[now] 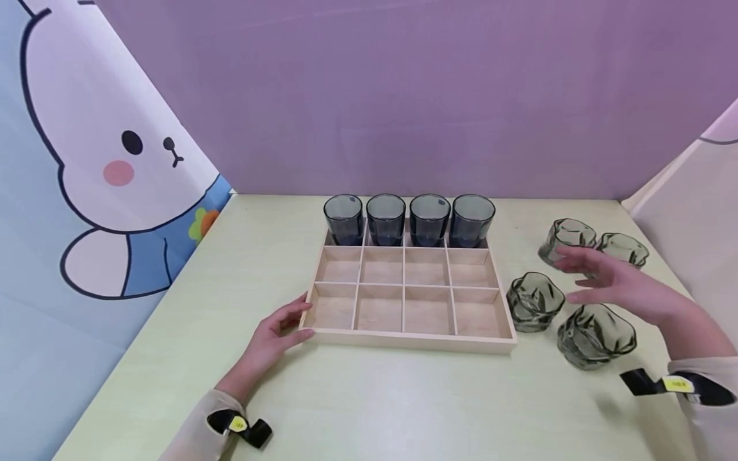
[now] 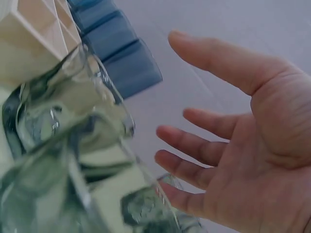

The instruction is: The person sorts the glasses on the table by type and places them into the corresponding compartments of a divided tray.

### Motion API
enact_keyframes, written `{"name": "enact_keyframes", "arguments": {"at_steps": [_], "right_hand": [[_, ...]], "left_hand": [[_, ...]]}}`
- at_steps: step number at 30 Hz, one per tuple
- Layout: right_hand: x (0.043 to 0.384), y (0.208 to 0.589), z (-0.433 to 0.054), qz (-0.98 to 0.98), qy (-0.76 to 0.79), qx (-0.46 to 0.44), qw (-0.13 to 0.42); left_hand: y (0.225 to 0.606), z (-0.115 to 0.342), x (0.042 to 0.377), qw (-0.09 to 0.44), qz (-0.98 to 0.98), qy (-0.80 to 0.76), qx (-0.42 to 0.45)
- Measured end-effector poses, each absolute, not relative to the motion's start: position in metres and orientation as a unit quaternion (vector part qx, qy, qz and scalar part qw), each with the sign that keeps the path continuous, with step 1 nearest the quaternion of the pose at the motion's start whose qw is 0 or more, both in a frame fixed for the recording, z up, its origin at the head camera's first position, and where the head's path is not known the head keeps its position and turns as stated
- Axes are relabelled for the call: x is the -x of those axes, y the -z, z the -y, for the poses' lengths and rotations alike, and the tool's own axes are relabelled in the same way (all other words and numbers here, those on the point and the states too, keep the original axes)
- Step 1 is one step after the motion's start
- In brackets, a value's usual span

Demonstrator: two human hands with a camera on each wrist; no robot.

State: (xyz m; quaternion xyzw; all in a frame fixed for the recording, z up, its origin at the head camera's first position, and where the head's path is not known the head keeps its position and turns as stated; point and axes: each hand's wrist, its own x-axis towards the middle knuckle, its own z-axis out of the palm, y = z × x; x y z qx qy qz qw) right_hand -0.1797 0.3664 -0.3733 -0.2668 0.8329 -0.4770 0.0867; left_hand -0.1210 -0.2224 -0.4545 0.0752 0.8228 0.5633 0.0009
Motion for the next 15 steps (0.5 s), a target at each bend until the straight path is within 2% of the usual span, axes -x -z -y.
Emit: {"name": "enact_keyframes", "arguments": {"at_steps": [7, 15], "right_hand": [[0.165, 0.381, -0.385, -0.833, 0.456, 0.289, 0.119], [0.159, 0.4, -0.409, -0.733, 0.525, 0.401, 0.161]], "left_hand": [[0.452, 0.224, 0.122, 0.007, -0.819, -0.569, -0.074], [0.454, 0.225, 0.122, 0.007, -0.816, -0.573, -0.078]]}}
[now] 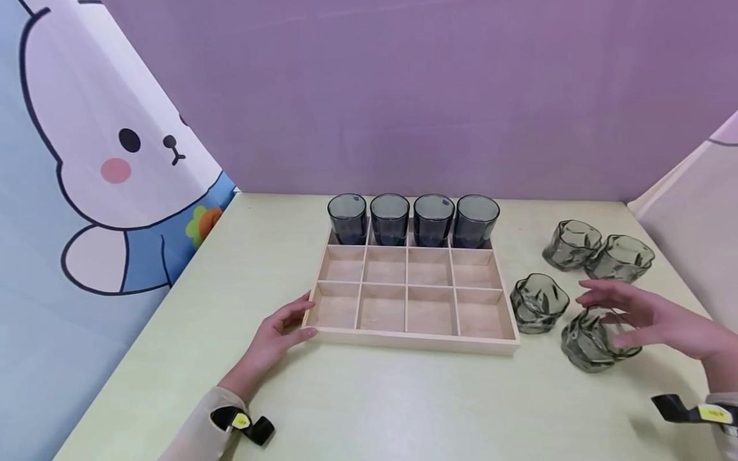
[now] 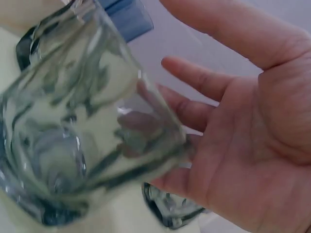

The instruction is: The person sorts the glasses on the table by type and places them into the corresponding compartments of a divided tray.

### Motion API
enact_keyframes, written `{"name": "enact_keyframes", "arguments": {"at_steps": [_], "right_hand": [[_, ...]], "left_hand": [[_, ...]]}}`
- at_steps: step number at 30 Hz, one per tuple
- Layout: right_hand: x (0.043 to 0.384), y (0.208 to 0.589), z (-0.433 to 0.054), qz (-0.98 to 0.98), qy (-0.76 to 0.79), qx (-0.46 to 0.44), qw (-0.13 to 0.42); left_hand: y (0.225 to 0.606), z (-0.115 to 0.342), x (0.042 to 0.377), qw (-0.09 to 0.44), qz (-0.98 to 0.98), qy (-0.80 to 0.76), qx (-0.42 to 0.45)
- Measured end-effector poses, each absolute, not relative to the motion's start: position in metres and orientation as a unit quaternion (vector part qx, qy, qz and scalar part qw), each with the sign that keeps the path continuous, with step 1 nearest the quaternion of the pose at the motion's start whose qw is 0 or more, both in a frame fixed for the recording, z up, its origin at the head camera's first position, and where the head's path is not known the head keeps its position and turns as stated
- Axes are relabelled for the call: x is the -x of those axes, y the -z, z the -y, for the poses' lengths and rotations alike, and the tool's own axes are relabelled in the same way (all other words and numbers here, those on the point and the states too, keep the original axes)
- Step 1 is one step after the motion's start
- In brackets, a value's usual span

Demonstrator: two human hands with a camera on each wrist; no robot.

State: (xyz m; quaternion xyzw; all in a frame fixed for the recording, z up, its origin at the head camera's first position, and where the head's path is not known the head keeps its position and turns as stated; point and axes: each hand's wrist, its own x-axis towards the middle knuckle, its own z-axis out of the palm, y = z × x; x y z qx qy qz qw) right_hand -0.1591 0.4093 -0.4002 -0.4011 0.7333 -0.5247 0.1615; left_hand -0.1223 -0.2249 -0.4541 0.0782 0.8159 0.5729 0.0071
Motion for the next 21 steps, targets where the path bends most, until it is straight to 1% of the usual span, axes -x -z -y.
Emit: {"name": "enact_keyframes", "arguments": {"at_steps": [5, 8, 14, 21], "right_hand": [[0.161, 0.414, -0.423, -0.672, 0.548, 0.468, 0.171], [0.162, 0.42, -0.426, -0.648, 0.555, 0.49, 0.178], [0.162, 0.422, -0.428, -0.641, 0.561, 0.489, 0.186], [0.163, 0.424, -0.428, -0.657, 0.546, 0.488, 0.18]], "left_hand": [[0.454, 0.225, 0.124, 0.006, -0.814, -0.575, -0.086], [0.454, 0.225, 0.124, 0.004, -0.814, -0.574, -0.088], [0.453, 0.225, 0.123, 0.004, -0.813, -0.576, -0.086], [0.453, 0.224, 0.123, 0.007, -0.813, -0.576, -0.081]]}}
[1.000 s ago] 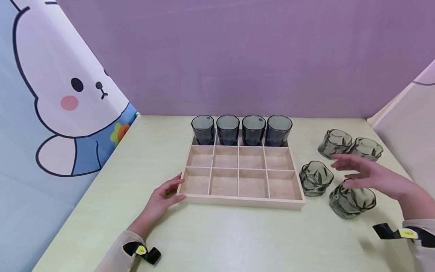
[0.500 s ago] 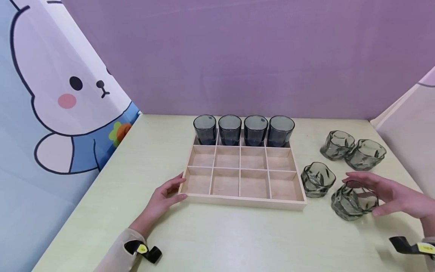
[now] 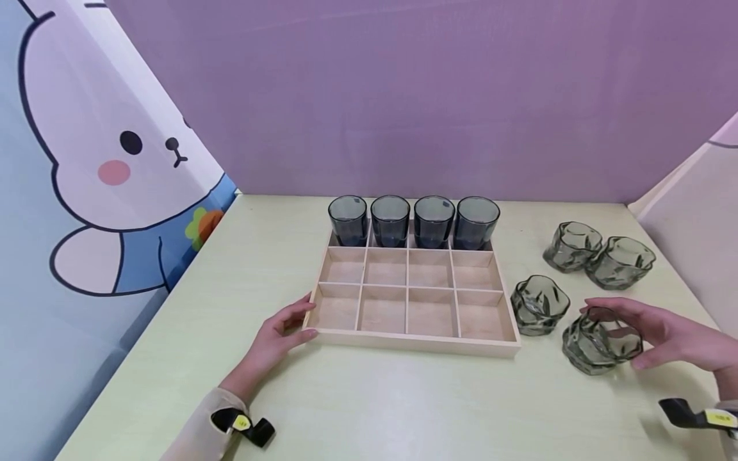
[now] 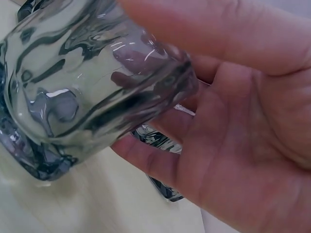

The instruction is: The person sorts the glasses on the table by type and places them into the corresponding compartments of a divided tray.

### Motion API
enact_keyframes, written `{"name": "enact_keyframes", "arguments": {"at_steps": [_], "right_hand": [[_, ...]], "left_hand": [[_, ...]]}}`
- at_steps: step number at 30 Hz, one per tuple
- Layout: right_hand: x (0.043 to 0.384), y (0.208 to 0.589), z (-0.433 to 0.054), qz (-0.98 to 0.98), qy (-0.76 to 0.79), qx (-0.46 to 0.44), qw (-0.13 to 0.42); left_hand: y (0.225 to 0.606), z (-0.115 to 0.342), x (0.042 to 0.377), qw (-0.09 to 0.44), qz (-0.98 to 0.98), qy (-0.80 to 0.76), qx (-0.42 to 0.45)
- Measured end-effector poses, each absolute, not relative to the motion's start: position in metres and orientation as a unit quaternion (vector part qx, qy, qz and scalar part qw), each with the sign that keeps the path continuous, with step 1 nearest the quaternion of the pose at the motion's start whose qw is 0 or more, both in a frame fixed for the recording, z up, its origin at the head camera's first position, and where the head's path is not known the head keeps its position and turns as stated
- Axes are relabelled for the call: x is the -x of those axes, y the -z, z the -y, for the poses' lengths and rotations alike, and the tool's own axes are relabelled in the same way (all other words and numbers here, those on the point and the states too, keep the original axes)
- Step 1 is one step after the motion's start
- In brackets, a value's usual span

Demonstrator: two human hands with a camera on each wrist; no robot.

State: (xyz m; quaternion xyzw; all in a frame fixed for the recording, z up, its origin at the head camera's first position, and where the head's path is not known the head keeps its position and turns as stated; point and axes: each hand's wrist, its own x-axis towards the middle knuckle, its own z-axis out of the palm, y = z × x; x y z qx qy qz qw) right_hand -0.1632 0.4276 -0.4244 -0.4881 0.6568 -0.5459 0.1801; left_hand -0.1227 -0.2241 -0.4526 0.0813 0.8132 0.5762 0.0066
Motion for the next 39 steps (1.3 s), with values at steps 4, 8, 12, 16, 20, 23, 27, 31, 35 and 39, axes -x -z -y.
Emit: {"name": "enact_keyframes", "arguments": {"at_steps": [4, 8, 12, 16, 20, 23, 27, 31, 35, 39], "right_hand": [[0.163, 0.425, -0.428, -0.667, 0.538, 0.484, 0.177], [0.161, 0.426, -0.428, -0.677, 0.536, 0.474, 0.174], [0.159, 0.426, -0.428, -0.688, 0.535, 0.464, 0.162], [0.158, 0.425, -0.426, -0.692, 0.538, 0.46, 0.144], [0.157, 0.423, -0.427, -0.683, 0.544, 0.467, 0.138], [0.158, 0.421, -0.427, -0.666, 0.555, 0.478, 0.141], [0.159, 0.416, -0.424, -0.652, 0.564, 0.487, 0.14], [0.159, 0.408, -0.42, -0.652, 0.561, 0.493, 0.132], [0.159, 0.4, -0.415, -0.646, 0.561, 0.503, 0.123], [0.159, 0.392, -0.407, -0.632, 0.567, 0.516, 0.111]], "left_hand": [[0.453, 0.224, 0.123, 0.006, -0.813, -0.576, -0.082], [0.452, 0.224, 0.123, 0.007, -0.814, -0.575, -0.082], [0.452, 0.224, 0.123, 0.01, -0.814, -0.576, -0.08], [0.453, 0.224, 0.122, 0.014, -0.812, -0.579, -0.076], [0.454, 0.223, 0.122, 0.012, -0.811, -0.58, -0.076], [0.454, 0.223, 0.122, 0.008, -0.81, -0.581, -0.08], [0.454, 0.223, 0.122, 0.005, -0.81, -0.58, -0.083], [0.452, 0.224, 0.123, 0.007, -0.814, -0.576, -0.082], [0.453, 0.224, 0.123, 0.008, -0.815, -0.574, -0.081], [0.454, 0.224, 0.123, 0.006, -0.813, -0.576, -0.08]]}}
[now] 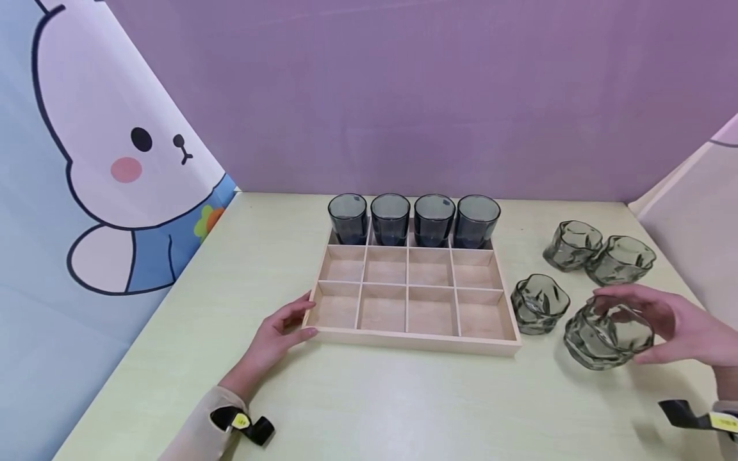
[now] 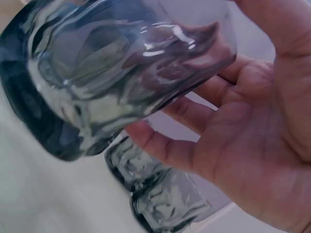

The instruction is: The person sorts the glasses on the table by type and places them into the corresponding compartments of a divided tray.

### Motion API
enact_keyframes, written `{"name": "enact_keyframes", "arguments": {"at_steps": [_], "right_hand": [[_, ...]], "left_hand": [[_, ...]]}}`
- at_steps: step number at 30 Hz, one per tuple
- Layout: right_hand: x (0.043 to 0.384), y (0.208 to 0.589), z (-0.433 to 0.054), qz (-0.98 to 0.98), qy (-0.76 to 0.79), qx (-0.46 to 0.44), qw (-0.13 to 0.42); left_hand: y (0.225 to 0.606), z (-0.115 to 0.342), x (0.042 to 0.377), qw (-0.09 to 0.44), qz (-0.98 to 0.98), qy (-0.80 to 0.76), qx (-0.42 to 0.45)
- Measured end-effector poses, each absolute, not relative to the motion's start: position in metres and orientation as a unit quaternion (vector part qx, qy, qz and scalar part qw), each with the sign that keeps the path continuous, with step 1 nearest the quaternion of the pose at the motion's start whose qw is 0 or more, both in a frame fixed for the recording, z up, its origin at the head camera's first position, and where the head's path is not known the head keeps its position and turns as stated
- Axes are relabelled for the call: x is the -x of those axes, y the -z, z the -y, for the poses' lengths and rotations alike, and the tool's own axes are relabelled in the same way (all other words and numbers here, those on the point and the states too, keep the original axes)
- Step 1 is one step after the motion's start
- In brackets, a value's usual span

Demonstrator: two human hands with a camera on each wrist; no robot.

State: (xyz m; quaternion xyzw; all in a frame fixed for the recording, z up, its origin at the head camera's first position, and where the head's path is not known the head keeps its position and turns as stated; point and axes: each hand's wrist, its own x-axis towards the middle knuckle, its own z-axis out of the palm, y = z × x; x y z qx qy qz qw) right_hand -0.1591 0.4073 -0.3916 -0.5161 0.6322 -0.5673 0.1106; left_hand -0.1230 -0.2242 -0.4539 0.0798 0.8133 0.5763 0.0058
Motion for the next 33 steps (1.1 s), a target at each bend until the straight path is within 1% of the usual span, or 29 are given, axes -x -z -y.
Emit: {"name": "enact_keyframes", "arguments": {"at_steps": [6, 10, 18, 24, 33], "right_hand": [[0.161, 0.379, -0.392, -0.601, 0.579, 0.543, 0.099], [0.16, 0.371, -0.38, -0.597, 0.586, 0.541, 0.087], [0.16, 0.366, -0.345, -0.559, 0.623, 0.545, 0.044], [0.157, 0.366, -0.322, -0.588, 0.629, 0.508, 0.01], [0.147, 0.365, -0.283, -0.648, 0.655, 0.388, -0.009]], "left_hand": [[0.452, 0.225, 0.122, 0.005, -0.816, -0.572, -0.077], [0.452, 0.224, 0.122, 0.004, -0.818, -0.57, -0.078], [0.454, 0.225, 0.122, 0.003, -0.819, -0.568, -0.076], [0.454, 0.225, 0.122, 0.003, -0.819, -0.568, -0.078], [0.453, 0.224, 0.123, -0.006, -0.815, -0.572, -0.096]]}}
